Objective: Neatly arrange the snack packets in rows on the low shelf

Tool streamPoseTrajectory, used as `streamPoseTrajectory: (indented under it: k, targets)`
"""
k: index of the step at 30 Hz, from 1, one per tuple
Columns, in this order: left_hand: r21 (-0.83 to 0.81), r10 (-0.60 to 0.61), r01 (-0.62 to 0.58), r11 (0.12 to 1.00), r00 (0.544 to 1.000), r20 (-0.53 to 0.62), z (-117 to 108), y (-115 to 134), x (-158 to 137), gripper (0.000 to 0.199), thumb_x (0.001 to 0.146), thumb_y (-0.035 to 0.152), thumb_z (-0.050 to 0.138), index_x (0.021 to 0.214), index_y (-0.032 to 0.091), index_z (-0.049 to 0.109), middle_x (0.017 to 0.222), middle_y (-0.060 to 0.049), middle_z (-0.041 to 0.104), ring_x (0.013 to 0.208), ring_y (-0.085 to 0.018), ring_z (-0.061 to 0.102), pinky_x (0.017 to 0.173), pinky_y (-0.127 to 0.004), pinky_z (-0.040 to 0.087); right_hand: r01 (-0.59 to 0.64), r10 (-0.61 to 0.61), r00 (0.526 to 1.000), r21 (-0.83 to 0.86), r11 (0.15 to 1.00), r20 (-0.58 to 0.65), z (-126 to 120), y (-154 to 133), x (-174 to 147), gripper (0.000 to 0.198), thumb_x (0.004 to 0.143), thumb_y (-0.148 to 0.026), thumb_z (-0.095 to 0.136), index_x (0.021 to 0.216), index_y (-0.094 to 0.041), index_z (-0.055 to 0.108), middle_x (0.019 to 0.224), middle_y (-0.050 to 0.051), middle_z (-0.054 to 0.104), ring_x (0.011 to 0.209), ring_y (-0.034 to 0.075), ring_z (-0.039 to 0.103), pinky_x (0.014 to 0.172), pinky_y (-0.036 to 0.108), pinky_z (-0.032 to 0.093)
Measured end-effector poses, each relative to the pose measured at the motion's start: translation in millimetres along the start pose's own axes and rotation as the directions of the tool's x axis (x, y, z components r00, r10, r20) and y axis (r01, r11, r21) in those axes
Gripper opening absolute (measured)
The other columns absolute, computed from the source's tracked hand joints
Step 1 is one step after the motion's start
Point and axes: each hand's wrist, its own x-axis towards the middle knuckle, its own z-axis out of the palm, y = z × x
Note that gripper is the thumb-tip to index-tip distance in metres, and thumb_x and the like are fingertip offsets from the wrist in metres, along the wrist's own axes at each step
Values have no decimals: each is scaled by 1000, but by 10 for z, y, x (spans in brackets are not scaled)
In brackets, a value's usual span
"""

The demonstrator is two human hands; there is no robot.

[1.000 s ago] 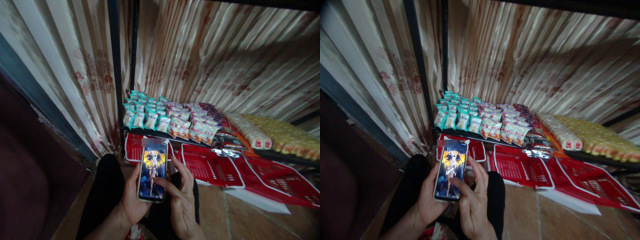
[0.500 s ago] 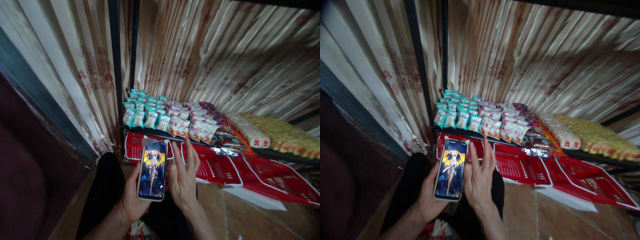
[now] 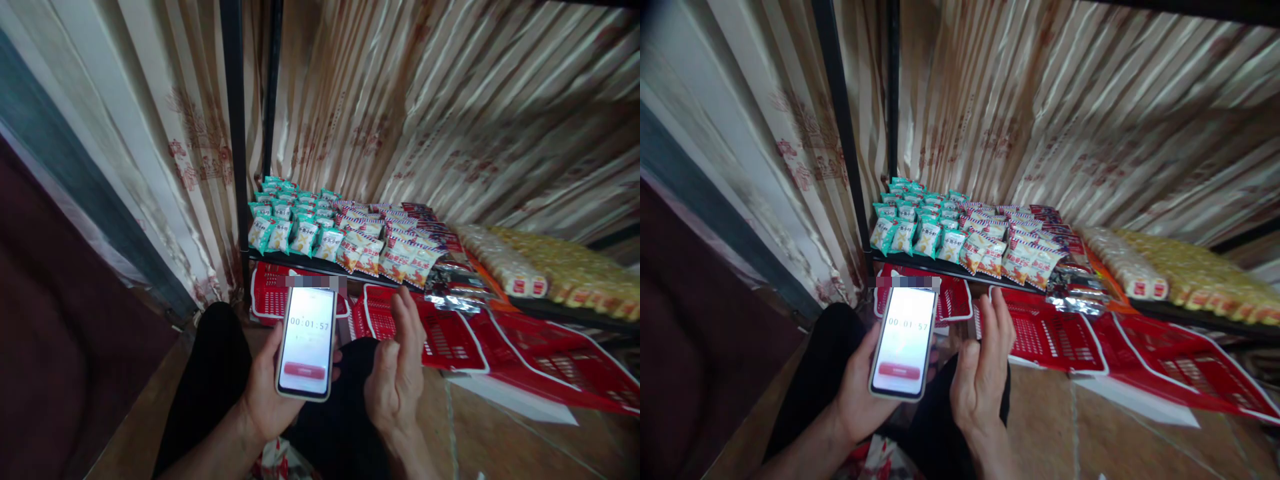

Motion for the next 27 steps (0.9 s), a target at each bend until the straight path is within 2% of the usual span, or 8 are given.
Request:
streamPoseTrajectory:
  k: [7,17,27]
  targets:
    - [24,34,-33,999,998,-50,41,15,2,50,89,49,41,116,12,60,103,-13,68,91,-26,64,91,-43,41,-90,90,996,50,995,8,-19,-29,-67,46,95,-37,26,137,-21,36,145,11,32,133,27,30,104,54,26]
    - [-9,34,-34,999,999,35,21,46,10,54,92,50,33,122,12,56,113,-14,64,96,-26,62,90,-41,42,-90,90,996,58,994,15,-38,-41,-159,46,95,-37,26,133,-19,42,144,11,34,133,28,30,104,55,26]
    - [-34,30,-28,999,997,75,-2,50,13,53,91,51,36,120,12,58,113,-14,64,100,-26,61,91,-40,41,-41,38,998,63,997,44,-40,-41,-219,44,94,-38,27,131,-22,45,144,10,34,131,29,32,102,55,29]
